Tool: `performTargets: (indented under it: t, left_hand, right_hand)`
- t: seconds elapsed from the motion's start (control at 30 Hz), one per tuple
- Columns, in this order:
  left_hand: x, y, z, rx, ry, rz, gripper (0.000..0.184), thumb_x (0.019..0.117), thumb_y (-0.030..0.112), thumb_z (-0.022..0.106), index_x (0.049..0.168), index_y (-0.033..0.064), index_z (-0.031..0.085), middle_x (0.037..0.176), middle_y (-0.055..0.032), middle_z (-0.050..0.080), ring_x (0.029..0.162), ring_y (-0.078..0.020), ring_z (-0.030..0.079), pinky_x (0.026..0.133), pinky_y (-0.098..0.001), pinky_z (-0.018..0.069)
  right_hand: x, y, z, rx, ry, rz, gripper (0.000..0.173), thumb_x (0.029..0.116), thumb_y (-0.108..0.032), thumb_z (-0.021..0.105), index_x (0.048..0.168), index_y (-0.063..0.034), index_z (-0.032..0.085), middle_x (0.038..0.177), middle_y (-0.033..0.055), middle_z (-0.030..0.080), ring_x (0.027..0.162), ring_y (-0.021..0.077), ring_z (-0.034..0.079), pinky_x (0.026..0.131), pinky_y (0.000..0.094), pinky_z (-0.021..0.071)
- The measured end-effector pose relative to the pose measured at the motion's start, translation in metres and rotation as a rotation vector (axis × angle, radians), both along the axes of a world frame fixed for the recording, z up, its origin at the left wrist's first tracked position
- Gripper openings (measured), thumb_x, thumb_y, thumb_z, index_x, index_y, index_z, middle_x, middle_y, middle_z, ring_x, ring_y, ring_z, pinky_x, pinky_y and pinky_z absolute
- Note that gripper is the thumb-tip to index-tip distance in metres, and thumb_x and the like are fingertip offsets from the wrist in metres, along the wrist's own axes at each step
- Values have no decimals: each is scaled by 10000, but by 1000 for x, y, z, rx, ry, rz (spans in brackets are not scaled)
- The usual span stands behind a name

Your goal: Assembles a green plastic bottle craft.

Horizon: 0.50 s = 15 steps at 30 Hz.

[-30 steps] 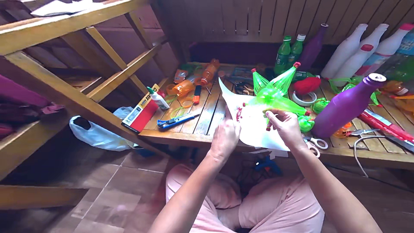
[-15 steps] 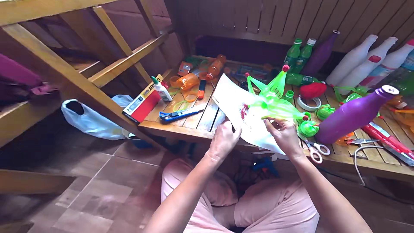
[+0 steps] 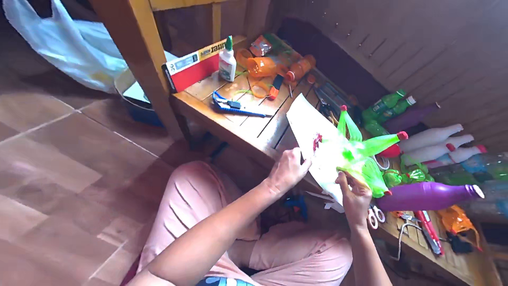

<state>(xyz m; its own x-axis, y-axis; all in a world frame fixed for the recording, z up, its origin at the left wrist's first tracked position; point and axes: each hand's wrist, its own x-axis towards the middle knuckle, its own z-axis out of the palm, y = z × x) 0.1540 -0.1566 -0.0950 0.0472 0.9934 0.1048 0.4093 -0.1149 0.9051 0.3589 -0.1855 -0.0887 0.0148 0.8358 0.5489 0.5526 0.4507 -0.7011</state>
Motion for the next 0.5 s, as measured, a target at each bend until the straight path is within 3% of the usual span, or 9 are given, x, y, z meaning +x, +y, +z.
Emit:
performTargets:
  t: [0.3,0.5]
  left_hand:
    - [-3,1,-1,-28,-63,-49,347,1033,238,557,1005,-93,655,923,-245,682,931,-365,693,848,-504,534]
    - [-11,0,0,-48,-154,-100,341,1028,219,567,1078,-110,644,1010,-258,680,1008,-352,682,915,-474,522]
  right_hand:
    - [-1,-6,-19,281,-253,8,102,852,3,716,847,104,727,890,132,731,819,-4,665,791,138,537]
    - [-3,-10,-26,335,-349,65,93,852,7,721,887,92,738,918,132,724,902,6,664,847,120,516]
